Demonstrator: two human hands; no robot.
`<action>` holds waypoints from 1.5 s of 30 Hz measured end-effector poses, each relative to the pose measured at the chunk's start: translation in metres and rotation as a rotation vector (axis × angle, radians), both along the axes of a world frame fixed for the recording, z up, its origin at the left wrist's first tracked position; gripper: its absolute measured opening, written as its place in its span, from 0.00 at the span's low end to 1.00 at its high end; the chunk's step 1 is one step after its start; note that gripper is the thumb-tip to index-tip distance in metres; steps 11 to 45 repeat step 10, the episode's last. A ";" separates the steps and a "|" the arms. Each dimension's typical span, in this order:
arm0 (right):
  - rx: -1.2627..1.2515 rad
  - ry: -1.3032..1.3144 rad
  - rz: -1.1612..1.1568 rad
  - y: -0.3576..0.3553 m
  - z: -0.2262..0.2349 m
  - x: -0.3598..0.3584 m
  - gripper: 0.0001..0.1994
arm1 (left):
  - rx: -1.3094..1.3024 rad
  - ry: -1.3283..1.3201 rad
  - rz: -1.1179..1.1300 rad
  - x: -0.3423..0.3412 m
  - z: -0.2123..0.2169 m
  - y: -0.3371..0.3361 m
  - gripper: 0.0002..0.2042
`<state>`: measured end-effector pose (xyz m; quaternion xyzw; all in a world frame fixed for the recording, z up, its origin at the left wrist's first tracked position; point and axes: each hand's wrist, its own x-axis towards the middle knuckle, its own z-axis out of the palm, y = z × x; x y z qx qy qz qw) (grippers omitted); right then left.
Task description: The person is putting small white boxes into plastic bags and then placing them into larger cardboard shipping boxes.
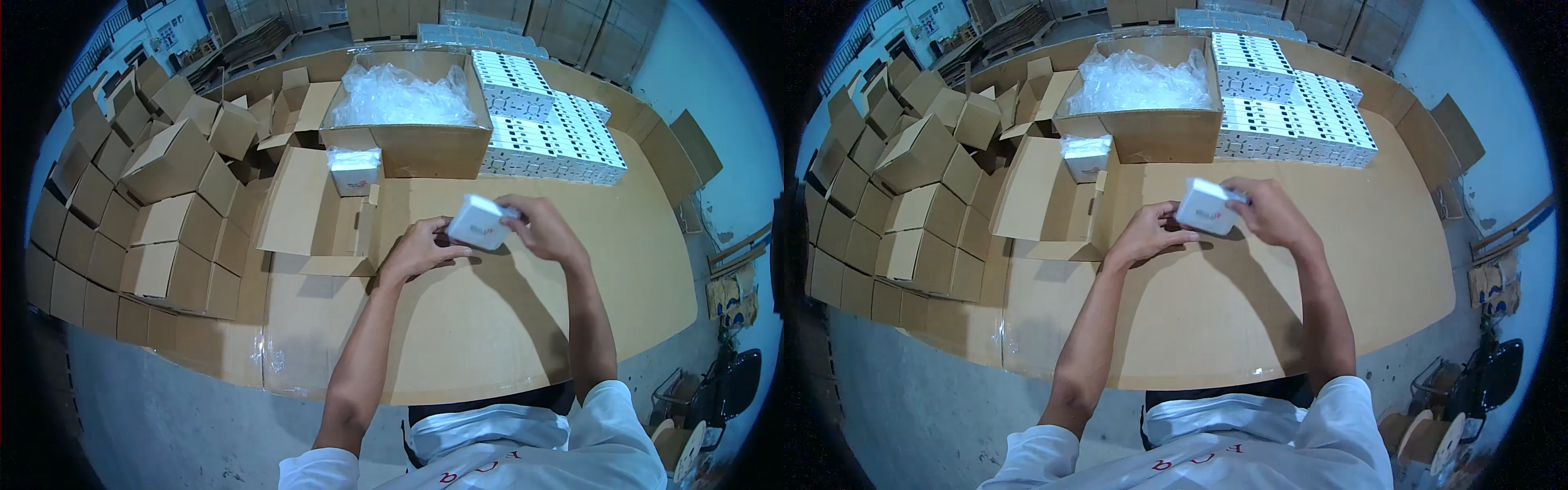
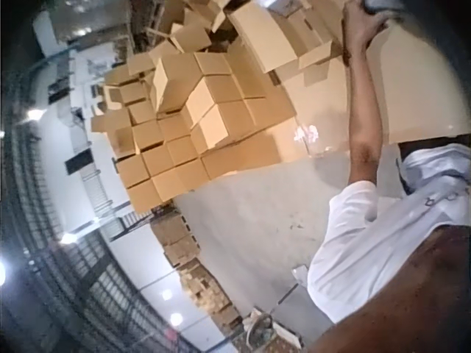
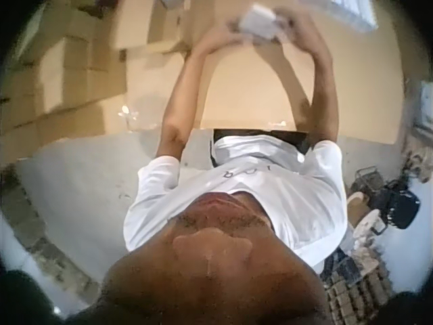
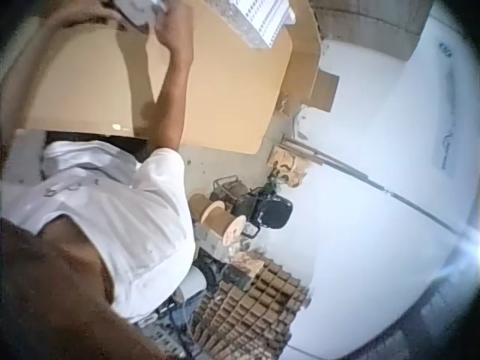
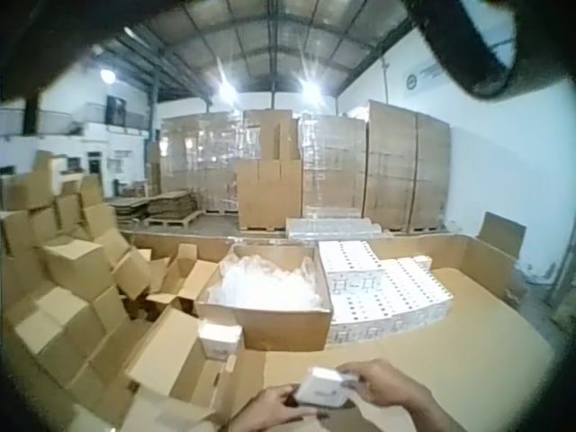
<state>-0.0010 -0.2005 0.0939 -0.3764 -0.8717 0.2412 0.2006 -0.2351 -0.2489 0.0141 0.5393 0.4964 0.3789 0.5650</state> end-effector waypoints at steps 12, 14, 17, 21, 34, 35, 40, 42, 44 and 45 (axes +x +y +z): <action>-0.658 0.933 0.006 0.047 -0.044 -0.054 0.18 | 0.274 0.435 -0.082 0.021 0.001 0.009 0.18; -0.658 0.933 0.006 0.047 -0.044 -0.054 0.18 | 0.274 0.435 -0.082 0.021 0.001 0.009 0.18; -0.658 0.933 0.006 0.047 -0.044 -0.054 0.18 | 0.274 0.435 -0.082 0.021 0.001 0.009 0.18; -0.658 0.933 0.006 0.047 -0.044 -0.054 0.18 | 0.274 0.435 -0.082 0.021 0.001 0.009 0.18; -0.658 0.933 0.006 0.047 -0.044 -0.054 0.18 | 0.274 0.435 -0.082 0.021 0.001 0.009 0.18; -0.658 0.933 0.006 0.047 -0.044 -0.054 0.18 | 0.274 0.435 -0.082 0.021 0.001 0.009 0.18; -0.658 0.933 0.006 0.047 -0.044 -0.054 0.18 | 0.274 0.435 -0.082 0.021 0.001 0.009 0.18; -0.658 0.933 0.006 0.047 -0.044 -0.054 0.18 | 0.274 0.435 -0.082 0.021 0.001 0.009 0.18; -0.658 0.933 0.006 0.047 -0.044 -0.054 0.18 | 0.274 0.435 -0.082 0.021 0.001 0.009 0.18; -0.658 0.933 0.006 0.047 -0.044 -0.054 0.18 | 0.274 0.435 -0.082 0.021 0.001 0.009 0.18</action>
